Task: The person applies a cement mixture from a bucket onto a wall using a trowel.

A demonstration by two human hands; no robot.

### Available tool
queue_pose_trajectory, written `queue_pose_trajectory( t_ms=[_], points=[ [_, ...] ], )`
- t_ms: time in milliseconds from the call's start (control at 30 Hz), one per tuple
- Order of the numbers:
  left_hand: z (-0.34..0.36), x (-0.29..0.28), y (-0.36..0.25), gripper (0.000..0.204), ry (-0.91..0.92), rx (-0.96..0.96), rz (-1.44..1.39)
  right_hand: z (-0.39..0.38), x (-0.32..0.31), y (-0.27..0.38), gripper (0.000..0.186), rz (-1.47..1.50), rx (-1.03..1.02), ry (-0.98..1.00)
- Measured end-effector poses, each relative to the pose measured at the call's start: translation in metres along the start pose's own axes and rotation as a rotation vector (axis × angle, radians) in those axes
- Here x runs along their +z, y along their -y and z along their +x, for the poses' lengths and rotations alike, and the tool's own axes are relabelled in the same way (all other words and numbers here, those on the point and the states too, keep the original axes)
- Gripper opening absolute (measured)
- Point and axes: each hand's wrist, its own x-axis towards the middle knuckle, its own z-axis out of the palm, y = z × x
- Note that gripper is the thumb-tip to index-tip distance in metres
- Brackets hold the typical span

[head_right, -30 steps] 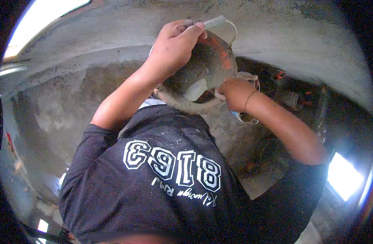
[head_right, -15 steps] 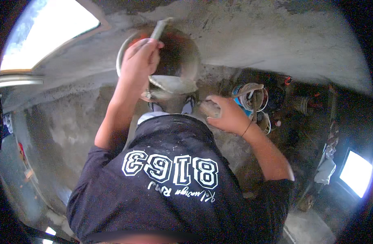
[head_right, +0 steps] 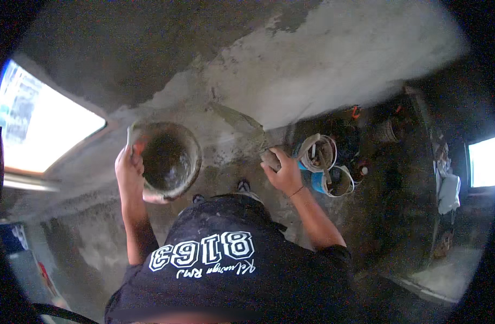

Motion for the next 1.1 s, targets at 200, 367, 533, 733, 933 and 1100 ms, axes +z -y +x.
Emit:
queue_pose_trajectory(
  t_ms=[200, 367, 533, 733, 933, 1100],
  points=[
    [-0.001, -0.013, 0.01, 0.023, -0.007, 0.011, 0.027, 0.03, -0.006, -0.029, 0.052, 0.049, 0.029, -0.074],
    [0.001, -0.014, 0.019, 0.023, -0.034, 0.007, 0.048, 0.081, -0.017, -0.055, 0.051, 0.039, -0.209, -0.279],
    [0.0, -0.006, 0.026, 0.021, -0.069, 0.025, 0.067, 0.112, -0.023, -0.053, 0.045, 0.226, -0.067, -0.224],
    [-0.001, -0.002, 0.028, 0.022, -0.158, 0.016, 0.058, 0.146, -0.007, -0.06, 0.047, 0.42, -0.125, -0.195],
    [-0.005, 0.005, 0.033, 0.021, -0.217, 0.021, 0.074, 0.171, 0.012, -0.067, 0.04, 0.702, -0.123, -0.155],
    [-0.006, 0.011, 0.039, 0.02, -0.286, -0.016, 0.084, 0.182, 0.023, -0.075, 0.04, 0.783, -0.165, -0.153]
  ],
)
